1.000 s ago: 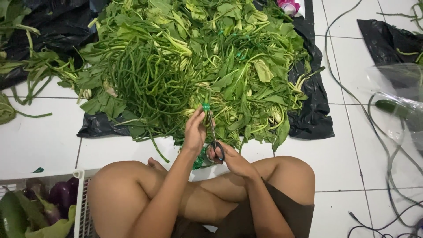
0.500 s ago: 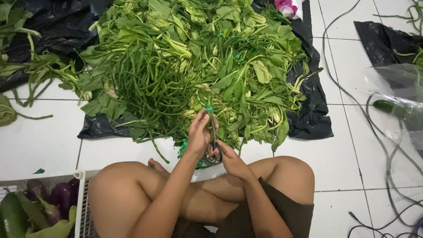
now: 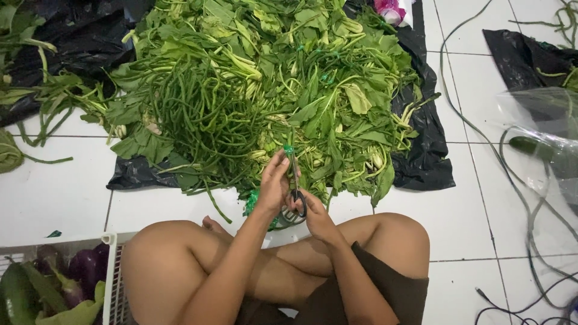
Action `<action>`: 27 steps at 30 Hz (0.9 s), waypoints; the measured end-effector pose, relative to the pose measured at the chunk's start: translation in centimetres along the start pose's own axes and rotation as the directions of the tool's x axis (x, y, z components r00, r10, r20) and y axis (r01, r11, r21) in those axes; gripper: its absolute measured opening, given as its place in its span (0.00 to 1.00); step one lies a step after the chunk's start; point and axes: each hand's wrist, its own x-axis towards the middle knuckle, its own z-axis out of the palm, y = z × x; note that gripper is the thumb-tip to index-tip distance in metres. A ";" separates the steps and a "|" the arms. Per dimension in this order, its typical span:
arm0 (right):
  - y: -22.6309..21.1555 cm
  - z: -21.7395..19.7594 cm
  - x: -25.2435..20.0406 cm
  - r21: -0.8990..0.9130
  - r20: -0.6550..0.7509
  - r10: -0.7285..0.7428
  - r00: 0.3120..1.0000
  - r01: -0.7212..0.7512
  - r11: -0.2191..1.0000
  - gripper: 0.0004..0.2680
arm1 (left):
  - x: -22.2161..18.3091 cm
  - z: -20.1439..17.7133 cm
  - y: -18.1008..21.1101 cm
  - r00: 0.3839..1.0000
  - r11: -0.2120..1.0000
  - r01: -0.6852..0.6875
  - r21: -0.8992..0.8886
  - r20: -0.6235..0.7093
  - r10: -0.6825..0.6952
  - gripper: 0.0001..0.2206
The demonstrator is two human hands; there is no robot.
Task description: The person is sitting on the floor, sorting and trimming a large pile of green leafy vegetables using scissors.
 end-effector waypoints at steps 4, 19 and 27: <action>0.4 0.0 -0.3 0.029 -0.024 -0.011 1.000 0.012 1.000 0.14 | 0.1 -0.3 -0.2 1.000 0.999 0.009 0.034 0.011 -0.009 0.23; 0.7 0.3 -0.1 0.073 -0.118 -0.099 0.988 0.108 0.991 0.10 | 0.2 -0.6 0.1 0.997 0.986 0.046 0.160 -0.062 -0.037 0.27; -0.5 -2.0 0.4 -0.397 -0.225 0.185 0.957 -0.263 0.879 0.08 | 0.8 -1.2 0.9 0.996 0.992 0.048 0.114 -0.080 -0.039 0.21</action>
